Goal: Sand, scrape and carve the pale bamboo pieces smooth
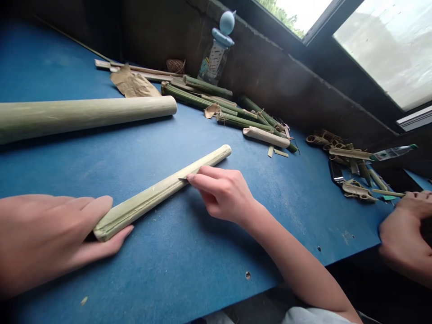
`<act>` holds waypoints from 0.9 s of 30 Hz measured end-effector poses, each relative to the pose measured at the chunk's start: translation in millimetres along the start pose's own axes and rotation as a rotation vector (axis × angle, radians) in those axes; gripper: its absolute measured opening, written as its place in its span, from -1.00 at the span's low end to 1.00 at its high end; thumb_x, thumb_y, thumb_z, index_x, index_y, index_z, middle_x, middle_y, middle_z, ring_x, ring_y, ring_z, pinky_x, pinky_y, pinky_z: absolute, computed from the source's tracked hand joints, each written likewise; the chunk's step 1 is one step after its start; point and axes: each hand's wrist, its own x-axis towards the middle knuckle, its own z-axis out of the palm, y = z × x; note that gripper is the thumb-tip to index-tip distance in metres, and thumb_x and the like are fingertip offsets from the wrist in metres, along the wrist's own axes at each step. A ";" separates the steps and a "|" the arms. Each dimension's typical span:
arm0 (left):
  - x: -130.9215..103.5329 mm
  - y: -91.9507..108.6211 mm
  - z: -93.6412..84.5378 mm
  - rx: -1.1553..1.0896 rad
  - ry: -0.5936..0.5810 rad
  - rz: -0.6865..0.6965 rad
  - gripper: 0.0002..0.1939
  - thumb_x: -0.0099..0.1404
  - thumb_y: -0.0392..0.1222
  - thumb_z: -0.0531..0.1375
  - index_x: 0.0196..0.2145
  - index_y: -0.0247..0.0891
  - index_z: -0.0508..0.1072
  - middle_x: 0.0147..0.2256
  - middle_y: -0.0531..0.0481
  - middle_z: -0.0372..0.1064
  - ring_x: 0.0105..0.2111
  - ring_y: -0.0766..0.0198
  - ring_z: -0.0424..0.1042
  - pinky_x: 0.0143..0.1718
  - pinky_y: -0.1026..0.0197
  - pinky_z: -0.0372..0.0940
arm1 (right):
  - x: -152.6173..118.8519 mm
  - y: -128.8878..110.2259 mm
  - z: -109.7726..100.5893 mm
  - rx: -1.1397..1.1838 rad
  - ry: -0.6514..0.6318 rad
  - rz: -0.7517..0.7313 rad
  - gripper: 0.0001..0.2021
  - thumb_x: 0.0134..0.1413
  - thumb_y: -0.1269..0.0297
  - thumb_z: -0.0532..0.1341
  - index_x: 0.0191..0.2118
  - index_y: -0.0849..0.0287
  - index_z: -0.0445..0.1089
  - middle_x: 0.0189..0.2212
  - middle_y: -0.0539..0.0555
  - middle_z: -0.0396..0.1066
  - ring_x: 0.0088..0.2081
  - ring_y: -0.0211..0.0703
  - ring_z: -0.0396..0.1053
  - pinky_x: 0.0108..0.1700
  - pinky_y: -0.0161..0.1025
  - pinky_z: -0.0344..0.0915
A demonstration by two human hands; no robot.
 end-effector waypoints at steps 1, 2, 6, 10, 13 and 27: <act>0.8 -0.2 -1.2 0.065 0.008 0.056 -0.52 0.29 0.30 0.03 -0.57 -0.10 0.14 -0.70 0.03 0.13 -0.72 0.03 0.22 -0.48 0.16 -0.29 | -0.4 1.7 -0.3 0.005 0.012 0.011 -0.73 0.13 0.63 0.10 -0.13 0.23 0.42 -0.39 0.05 0.40 -0.44 -0.27 0.30 -0.41 -0.31 0.18; 1.5 -0.5 -2.1 0.125 0.023 0.106 -0.53 0.32 0.27 0.01 -0.56 -0.10 0.13 -0.70 0.03 0.13 -0.73 0.02 0.23 -0.48 0.17 -0.30 | -0.1 1.7 0.5 0.010 0.016 0.004 -0.72 0.13 0.63 0.10 -0.13 0.23 0.42 -0.39 0.05 0.40 -0.45 -0.27 0.30 -0.41 -0.31 0.18; 3.3 -0.7 -3.2 0.188 0.084 0.165 -0.55 0.33 0.22 -0.01 -0.57 -0.10 0.14 -0.72 0.03 0.13 -0.76 0.07 0.22 -0.52 0.17 -0.31 | 6.8 -12.5 11.0 0.016 -0.017 -0.107 -0.68 0.08 0.64 0.08 -0.10 0.26 0.41 -0.38 0.06 0.42 -0.41 -0.23 0.31 -0.41 -0.28 0.16; 2.9 3.6 -1.9 0.173 0.083 0.110 -0.42 0.35 0.27 -0.16 -0.63 -0.16 0.19 -0.73 0.00 0.12 -0.75 0.23 0.19 -0.52 0.15 -0.30 | 13.7 -35.0 21.9 0.006 -0.017 -0.145 -0.71 0.10 0.60 0.08 -0.10 0.26 0.41 -0.39 0.05 0.42 -0.41 -0.22 0.28 -0.42 -0.27 0.15; 1.8 9.4 -1.8 0.147 0.034 0.008 -0.26 0.36 0.27 -0.40 -0.63 -0.25 0.23 -0.71 -0.02 0.09 -0.70 0.35 0.23 -0.48 0.08 -0.29 | 13.5 -48.5 25.5 -0.008 -0.027 -0.179 -0.73 0.14 0.55 0.08 -0.09 0.25 0.41 -0.36 0.05 0.45 -0.41 -0.22 0.28 -0.40 -0.25 0.15; 15.1 21.9 -28.6 0.229 -0.147 0.002 -0.49 0.30 0.24 -0.06 -0.60 -0.16 0.25 -0.74 -0.04 0.21 -0.76 0.16 0.22 -0.62 0.19 -0.30 | 5.0 -34.0 7.6 -0.031 -0.054 0.027 -0.81 0.09 0.59 0.08 -0.31 0.17 0.34 -0.45 0.00 0.29 -0.47 -0.27 0.14 -0.44 -0.31 0.06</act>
